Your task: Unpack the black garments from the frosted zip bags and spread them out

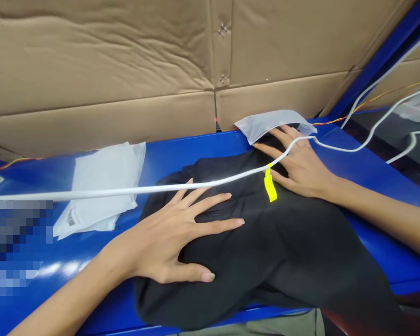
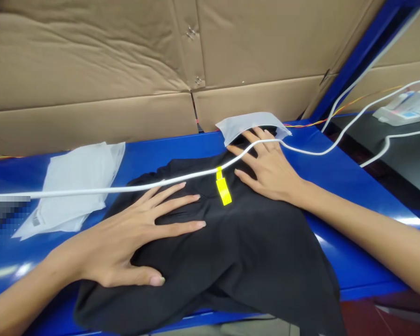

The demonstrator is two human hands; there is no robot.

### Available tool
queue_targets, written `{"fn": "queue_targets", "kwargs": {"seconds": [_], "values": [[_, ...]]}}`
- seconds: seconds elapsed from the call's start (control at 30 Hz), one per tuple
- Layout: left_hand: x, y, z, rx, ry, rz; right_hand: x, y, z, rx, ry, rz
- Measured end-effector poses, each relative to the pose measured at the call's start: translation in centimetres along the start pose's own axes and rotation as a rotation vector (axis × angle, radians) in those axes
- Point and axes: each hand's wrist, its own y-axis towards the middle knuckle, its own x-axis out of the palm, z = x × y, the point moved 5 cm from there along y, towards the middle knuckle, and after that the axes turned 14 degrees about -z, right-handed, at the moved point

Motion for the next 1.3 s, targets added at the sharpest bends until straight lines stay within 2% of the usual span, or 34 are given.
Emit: {"fn": "queue_targets", "kwargs": {"seconds": [0.13,0.23,0.47,0.73,1.03,1.2,1.3], "values": [[0.0,0.1,-0.1,-0.005,0.012,-0.024,0.2,1.3,1.5,0.133,0.029,0.091],[0.1,0.2,-0.1,-0.015,0.031,-0.035,0.4,1.9,2.2,0.167,0.034,0.111],[0.1,-0.1,0.1,-0.012,0.073,-0.02,0.6,2.1,2.8,0.123,0.063,0.15],[-0.1,-0.2,0.7,0.0,0.134,-0.049,-0.3,2.1,4.6,0.075,0.186,0.207],[-0.1,-0.1,0.7,-0.002,0.103,-0.071,-1.2,2.2,3.8,-0.042,0.251,0.207],[0.0,-0.1,0.4,-0.018,0.057,-0.064,-1.8,2.6,2.2,-0.115,0.162,0.156],[0.0,-0.1,0.4,-0.024,0.036,-0.048,-1.9,2.5,0.7,-0.162,0.037,0.158]]}}
